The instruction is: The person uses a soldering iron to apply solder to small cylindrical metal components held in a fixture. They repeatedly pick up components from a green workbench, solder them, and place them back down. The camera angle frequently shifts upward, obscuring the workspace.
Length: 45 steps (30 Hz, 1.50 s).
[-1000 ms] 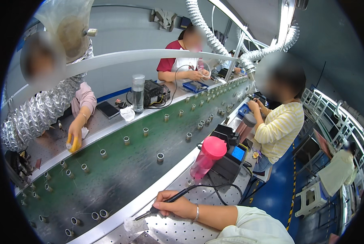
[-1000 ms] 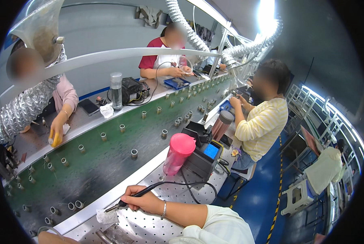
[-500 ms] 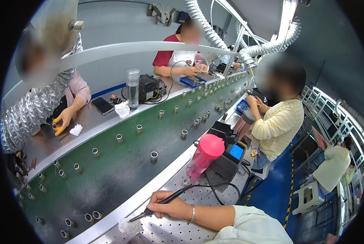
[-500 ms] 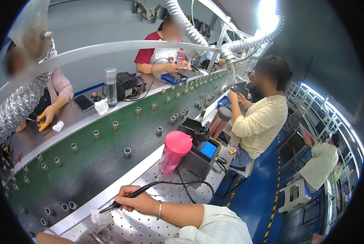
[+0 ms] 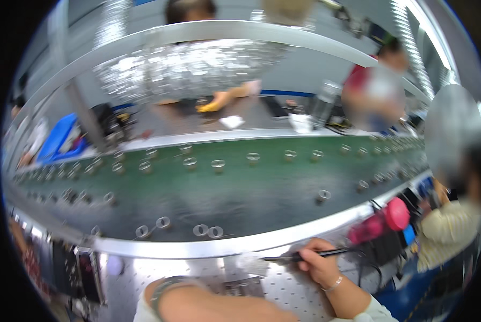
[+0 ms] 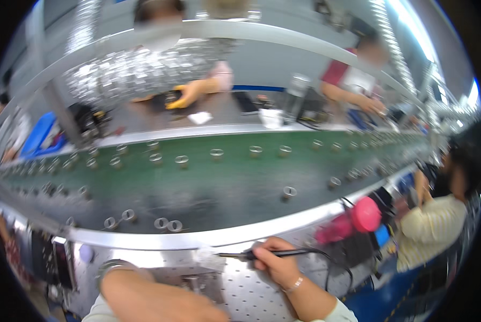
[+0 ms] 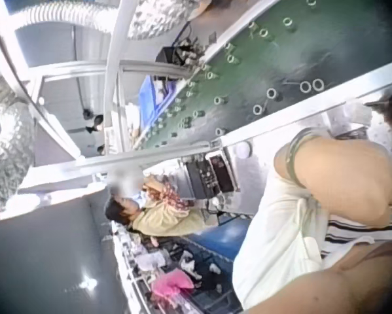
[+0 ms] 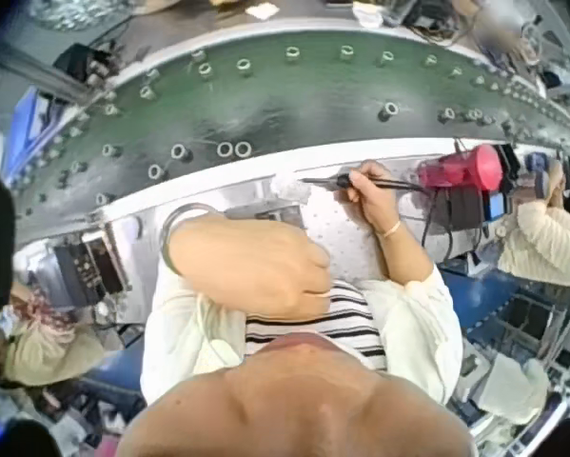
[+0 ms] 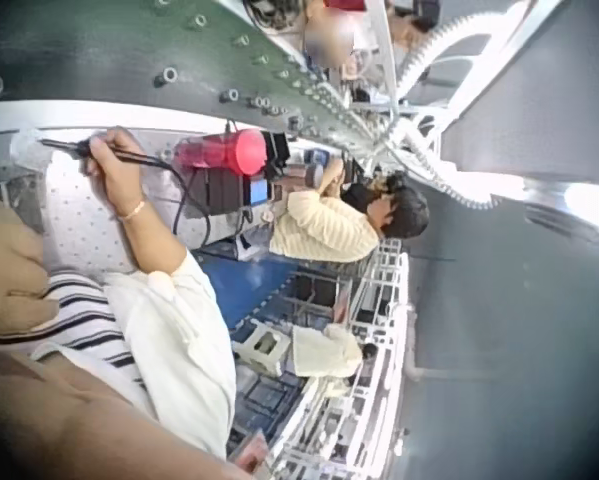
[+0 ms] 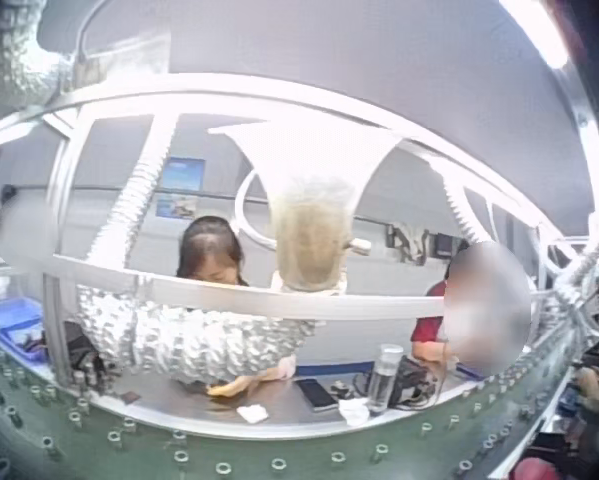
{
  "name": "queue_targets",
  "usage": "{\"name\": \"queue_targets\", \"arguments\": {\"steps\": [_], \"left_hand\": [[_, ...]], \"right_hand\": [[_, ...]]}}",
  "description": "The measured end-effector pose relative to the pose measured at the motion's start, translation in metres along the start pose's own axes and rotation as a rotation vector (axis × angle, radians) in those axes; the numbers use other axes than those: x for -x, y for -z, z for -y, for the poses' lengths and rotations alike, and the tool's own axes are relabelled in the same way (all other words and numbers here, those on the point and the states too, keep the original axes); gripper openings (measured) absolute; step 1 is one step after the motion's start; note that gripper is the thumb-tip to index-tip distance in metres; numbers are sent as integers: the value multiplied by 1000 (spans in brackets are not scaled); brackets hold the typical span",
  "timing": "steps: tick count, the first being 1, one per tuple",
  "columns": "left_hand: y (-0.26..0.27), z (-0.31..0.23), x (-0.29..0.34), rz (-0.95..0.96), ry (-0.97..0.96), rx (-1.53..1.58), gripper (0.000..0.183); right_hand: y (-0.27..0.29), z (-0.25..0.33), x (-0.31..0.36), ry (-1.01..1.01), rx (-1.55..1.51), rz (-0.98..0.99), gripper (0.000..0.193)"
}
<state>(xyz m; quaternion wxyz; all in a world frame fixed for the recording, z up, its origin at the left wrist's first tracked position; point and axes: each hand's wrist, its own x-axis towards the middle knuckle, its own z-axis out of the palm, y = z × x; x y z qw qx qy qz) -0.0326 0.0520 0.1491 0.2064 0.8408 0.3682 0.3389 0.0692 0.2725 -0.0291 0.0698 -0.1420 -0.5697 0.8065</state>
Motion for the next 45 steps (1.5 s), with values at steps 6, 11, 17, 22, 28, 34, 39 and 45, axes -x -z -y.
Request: {"name": "queue_targets", "arguments": {"steps": [6, 11, 17, 22, 28, 34, 39, 45], "left_hand": [[-13, -20, 10, -96, 213, -135, 15], [-18, -15, 11, -140, 117, -115, 15], [-12, -17, 7, -94, 169, -67, 17], [-10, -15, 3, -80, 157, -63, 16], [-9, -18, 3, -84, 213, 5, 17], [-10, -15, 6, -87, 189, -30, 18], [-14, -10, 11, -85, 175, -77, 19], [-30, -7, 21, -232, 58, -164, 17]], "right_hand": [[-8, -6, -5, 51, 5, 40, 15], [-6, -7, -5, 81, 2, 52, 13], [-6, -4, -5, 48, -12, 38, 13], [-4, -3, -4, 11, -38, 40, 13], [-9, 0, -3, 10, 24, -6, 14], [-8, -1, -4, 41, 12, 16, 14], [-6, -6, -7, 63, 46, 10, 16], [-3, -10, -8, 104, 54, 73, 16]]}}
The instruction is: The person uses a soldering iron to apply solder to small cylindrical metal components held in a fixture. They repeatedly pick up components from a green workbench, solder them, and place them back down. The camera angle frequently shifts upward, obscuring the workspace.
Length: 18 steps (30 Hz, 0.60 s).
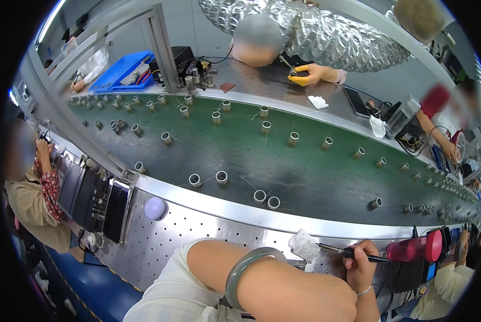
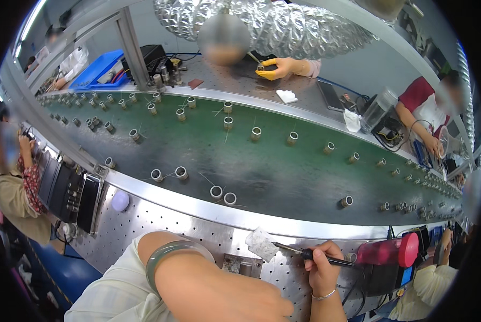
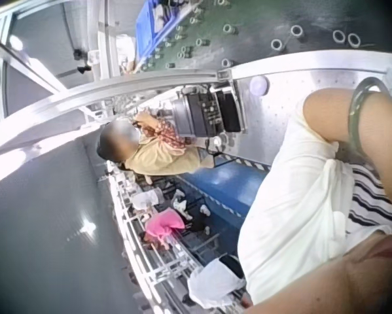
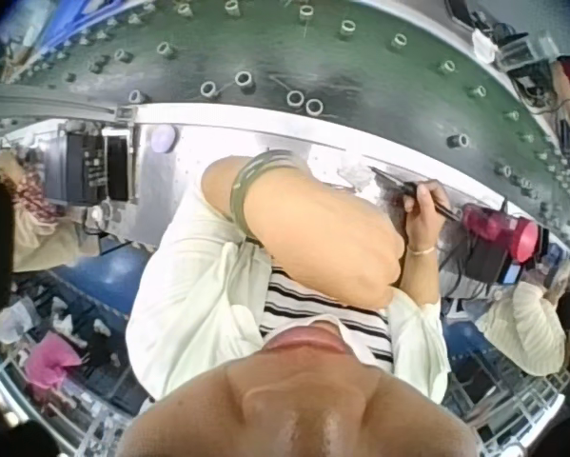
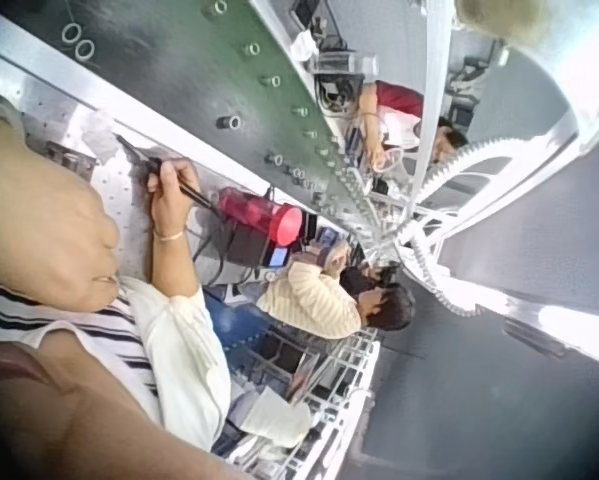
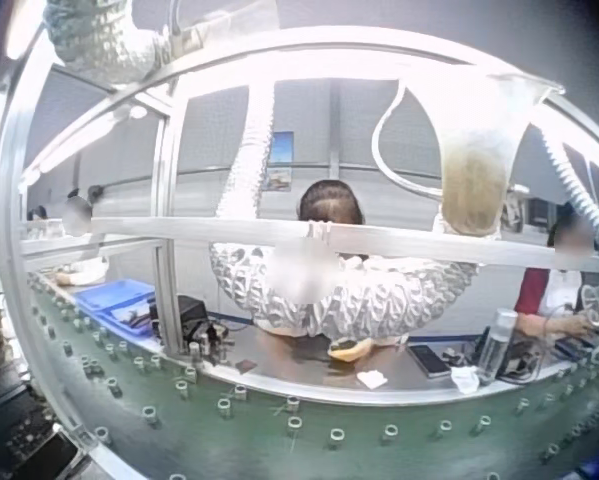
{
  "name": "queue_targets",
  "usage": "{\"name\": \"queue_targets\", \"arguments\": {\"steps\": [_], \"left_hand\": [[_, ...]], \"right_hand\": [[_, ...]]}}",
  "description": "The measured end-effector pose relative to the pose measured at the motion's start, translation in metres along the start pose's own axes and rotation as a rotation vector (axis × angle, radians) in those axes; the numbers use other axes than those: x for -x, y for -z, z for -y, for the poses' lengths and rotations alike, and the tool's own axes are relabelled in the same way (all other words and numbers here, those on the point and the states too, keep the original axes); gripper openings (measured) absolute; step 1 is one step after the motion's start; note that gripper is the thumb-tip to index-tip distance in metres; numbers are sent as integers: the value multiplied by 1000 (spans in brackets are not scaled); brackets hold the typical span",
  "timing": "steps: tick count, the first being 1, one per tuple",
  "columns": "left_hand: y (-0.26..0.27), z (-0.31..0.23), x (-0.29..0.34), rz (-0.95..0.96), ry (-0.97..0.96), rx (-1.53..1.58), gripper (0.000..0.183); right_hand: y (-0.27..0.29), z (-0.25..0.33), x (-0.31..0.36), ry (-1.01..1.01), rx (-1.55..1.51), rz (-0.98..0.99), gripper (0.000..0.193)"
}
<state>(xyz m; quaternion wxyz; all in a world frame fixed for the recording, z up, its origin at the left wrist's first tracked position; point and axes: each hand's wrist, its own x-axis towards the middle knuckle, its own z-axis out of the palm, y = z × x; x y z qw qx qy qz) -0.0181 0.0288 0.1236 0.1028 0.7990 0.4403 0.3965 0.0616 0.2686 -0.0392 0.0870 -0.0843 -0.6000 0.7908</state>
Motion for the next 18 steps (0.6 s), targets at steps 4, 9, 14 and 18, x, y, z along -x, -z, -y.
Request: {"name": "queue_targets", "arguments": {"steps": [4, 9, 14, 18], "left_hand": [[1, -4, 0, 88, 212, -132, 25], [-34, 10, 61, -391, 535, -415, 11], [-25, -2, 144, -644, 1152, -986, 20], [-15, 1, 163, -536, 1236, -1145, 44]], "right_hand": [[2, 1, -1, -14, -3, 0, 15], [-4, 3, -2, -3, -21, 8, 17], [-4, 2, 0, -9, -3, -21, 18], [-9, 7, 0, -41, -38, -45, 16]]}}
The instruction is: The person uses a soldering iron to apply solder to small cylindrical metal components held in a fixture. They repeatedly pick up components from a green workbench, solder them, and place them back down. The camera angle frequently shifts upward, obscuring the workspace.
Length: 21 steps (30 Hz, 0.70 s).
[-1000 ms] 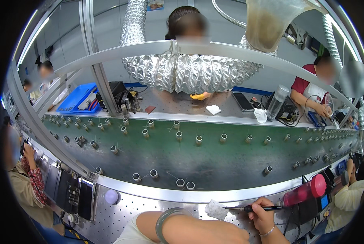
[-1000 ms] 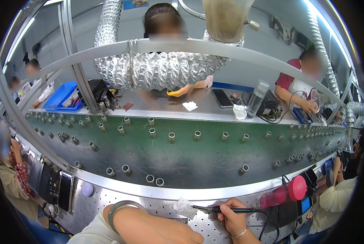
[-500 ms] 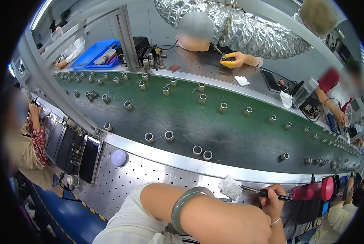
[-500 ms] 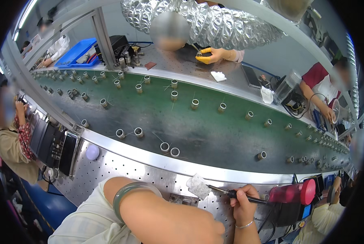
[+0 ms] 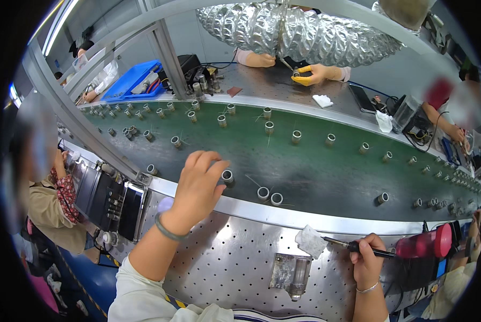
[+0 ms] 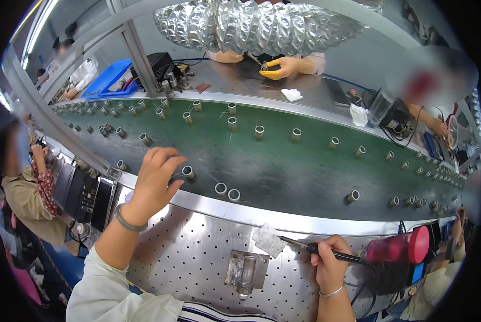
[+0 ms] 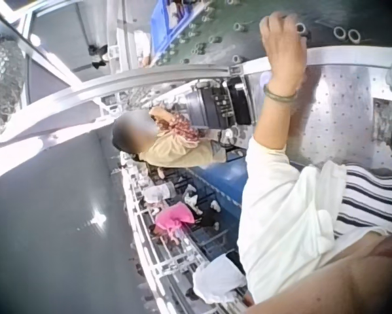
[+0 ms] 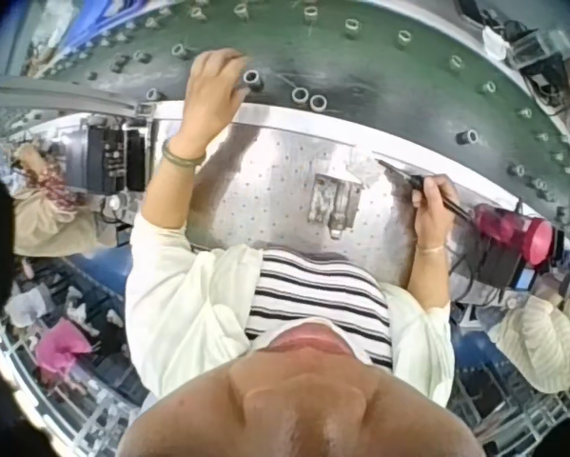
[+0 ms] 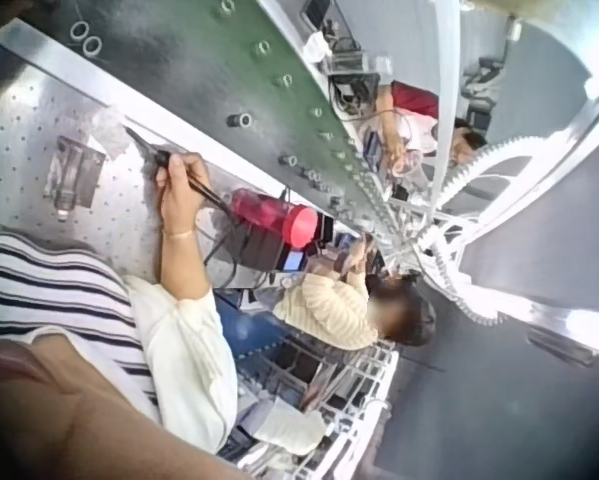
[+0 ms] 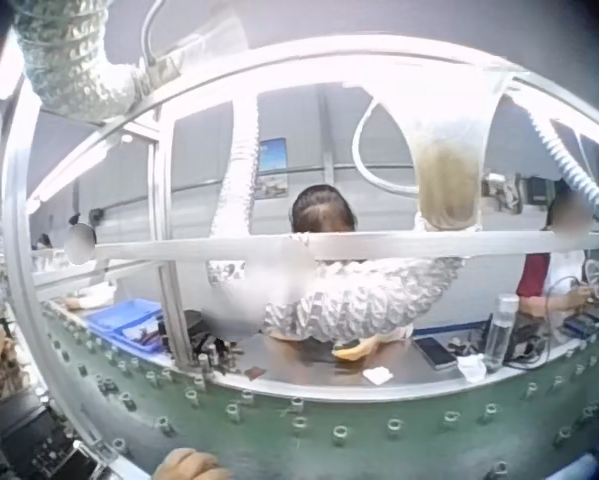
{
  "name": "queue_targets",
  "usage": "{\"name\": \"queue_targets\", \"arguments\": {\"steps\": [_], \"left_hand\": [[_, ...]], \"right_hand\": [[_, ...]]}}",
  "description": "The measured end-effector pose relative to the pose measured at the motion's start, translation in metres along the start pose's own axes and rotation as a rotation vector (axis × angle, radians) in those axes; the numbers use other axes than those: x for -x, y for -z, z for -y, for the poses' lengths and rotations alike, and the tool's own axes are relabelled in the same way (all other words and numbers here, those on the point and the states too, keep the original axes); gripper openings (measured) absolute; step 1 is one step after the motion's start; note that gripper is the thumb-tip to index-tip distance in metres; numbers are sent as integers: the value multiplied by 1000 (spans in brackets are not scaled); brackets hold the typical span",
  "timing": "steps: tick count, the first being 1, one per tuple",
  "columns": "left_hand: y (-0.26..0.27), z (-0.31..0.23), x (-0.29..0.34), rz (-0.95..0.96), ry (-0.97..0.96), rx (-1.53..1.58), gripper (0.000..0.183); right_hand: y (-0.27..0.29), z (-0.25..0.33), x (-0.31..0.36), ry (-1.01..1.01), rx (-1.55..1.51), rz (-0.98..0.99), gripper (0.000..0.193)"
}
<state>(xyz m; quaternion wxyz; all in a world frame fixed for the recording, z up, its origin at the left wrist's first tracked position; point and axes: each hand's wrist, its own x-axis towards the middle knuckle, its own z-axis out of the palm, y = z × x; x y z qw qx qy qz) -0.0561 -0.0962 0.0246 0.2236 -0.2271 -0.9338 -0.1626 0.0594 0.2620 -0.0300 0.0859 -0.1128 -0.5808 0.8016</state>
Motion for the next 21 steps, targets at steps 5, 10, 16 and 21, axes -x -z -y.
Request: {"name": "queue_targets", "arguments": {"steps": [5, 10, 16, 21], "left_hand": [[-31, 14, -14, 53, -138, -50, 40], [-38, 27, -15, 167, -38, 1, 27], [-3, -39, -22, 51, 40, 254, 27], [-6, -78, -2, 405, 265, 1084, 28]], "right_hand": [[7, 1, 1, -62, -5, -10, 13], [3, 4, -2, -90, -58, 24, 10], [8, 5, 2, -80, -28, 18, 11], [8, 7, 3, -97, 1, 22, 13]]}}
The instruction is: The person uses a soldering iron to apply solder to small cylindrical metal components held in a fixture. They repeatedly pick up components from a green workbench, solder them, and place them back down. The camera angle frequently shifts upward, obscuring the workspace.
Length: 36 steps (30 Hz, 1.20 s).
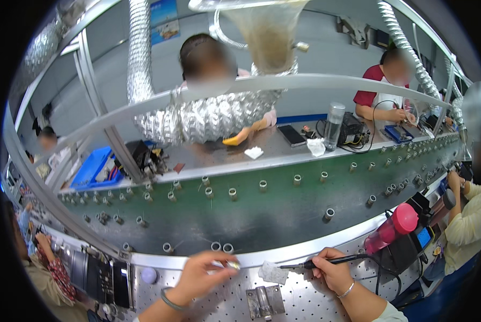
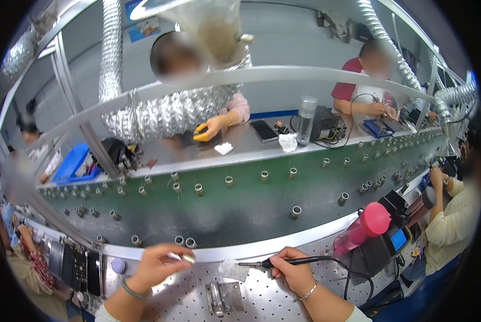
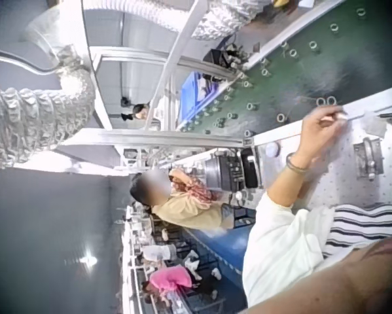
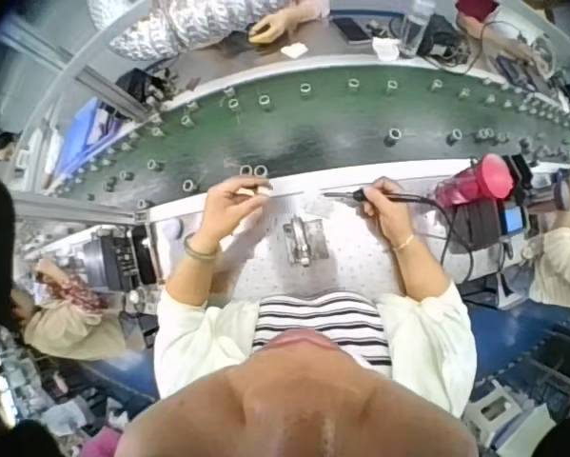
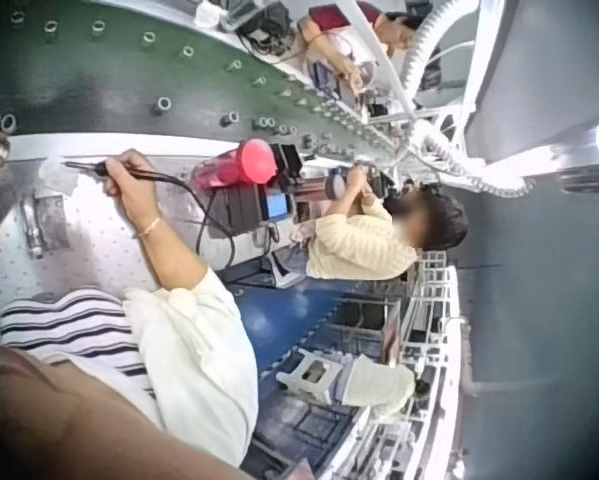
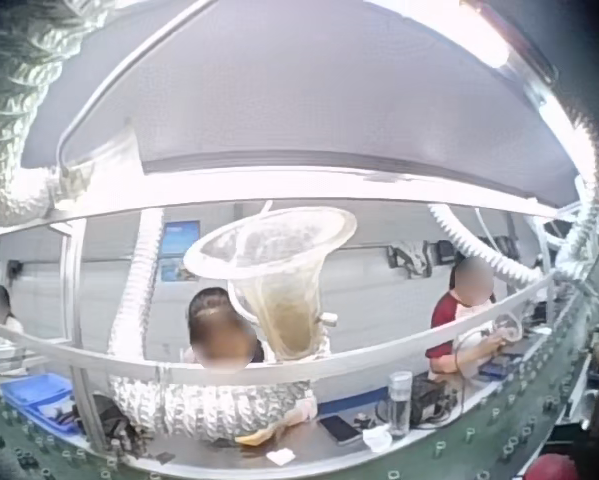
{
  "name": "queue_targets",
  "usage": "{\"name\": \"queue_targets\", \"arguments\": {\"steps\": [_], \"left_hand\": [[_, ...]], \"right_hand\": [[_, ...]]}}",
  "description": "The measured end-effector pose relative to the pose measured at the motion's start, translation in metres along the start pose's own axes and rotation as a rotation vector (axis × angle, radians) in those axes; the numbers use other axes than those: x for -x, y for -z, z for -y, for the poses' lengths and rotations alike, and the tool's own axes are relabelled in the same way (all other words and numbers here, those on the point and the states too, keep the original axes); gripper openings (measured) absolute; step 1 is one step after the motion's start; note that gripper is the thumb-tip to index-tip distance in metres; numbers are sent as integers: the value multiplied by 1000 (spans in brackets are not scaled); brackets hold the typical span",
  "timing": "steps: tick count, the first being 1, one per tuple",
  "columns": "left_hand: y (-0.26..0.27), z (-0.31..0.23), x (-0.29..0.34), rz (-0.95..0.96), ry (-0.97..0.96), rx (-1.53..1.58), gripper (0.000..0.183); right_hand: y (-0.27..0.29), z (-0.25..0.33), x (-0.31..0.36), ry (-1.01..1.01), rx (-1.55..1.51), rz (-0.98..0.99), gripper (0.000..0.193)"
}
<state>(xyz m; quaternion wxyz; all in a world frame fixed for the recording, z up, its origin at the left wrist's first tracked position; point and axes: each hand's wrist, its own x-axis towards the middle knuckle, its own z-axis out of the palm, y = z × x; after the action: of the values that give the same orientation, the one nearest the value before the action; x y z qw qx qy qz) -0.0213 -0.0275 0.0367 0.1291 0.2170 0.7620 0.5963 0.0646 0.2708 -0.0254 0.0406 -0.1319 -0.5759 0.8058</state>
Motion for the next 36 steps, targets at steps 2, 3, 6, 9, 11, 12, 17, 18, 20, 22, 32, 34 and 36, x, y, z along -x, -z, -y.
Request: {"name": "queue_targets", "arguments": {"steps": [2, 3, 6, 9, 11, 12, 17, 18, 20, 22, 32, 34, 36], "left_hand": [[-11, 1, 10, 124, 146, 252, 28], [-13, -2, 8, 190, 248, 339, 27], [-17, 11, 0, 352, 348, 489, 30], [-24, 12, -17, 524, 373, 494, 31], [-22, 19, -20, 593, 378, 496, 31], [-21, 22, -22, 627, 381, 496, 31], [-31, 24, -17, 739, 379, 569, 36], [-33, 30, -19, 786, 405, 575, 38], [-37, 32, -19, 834, 449, 590, 41], [-38, 25, -19, 836, 486, 594, 46], [-27, 36, -9, 265, 24, 371, 17], [-26, 42, -13, 39, -238, -1, 11], [-36, 42, -22, -103, -530, -229, 27]], "right_hand": [[-2, 0, 1, -51, 19, 8, 13], [-6, 4, 1, -47, 38, 17, 14], [-3, 4, 0, -54, 53, 15, 14], [4, 6, 0, -41, 42, 9, 14], [3, 5, 1, -51, 20, 18, 14], [1, 7, 2, -64, 14, 31, 15], [1, 6, -3, -86, 49, 51, 17], [1, 6, -2, -90, 23, 35, 17], [4, 5, -3, -76, 0, 13, 16], [5, 5, -1, -79, -15, 10, 15], [0, 5, -3, -87, -44, 14, 13], [-3, 7, 0, -65, -46, -11, 13], [3, -1, 0, -38, -14, -55, 12]]}}
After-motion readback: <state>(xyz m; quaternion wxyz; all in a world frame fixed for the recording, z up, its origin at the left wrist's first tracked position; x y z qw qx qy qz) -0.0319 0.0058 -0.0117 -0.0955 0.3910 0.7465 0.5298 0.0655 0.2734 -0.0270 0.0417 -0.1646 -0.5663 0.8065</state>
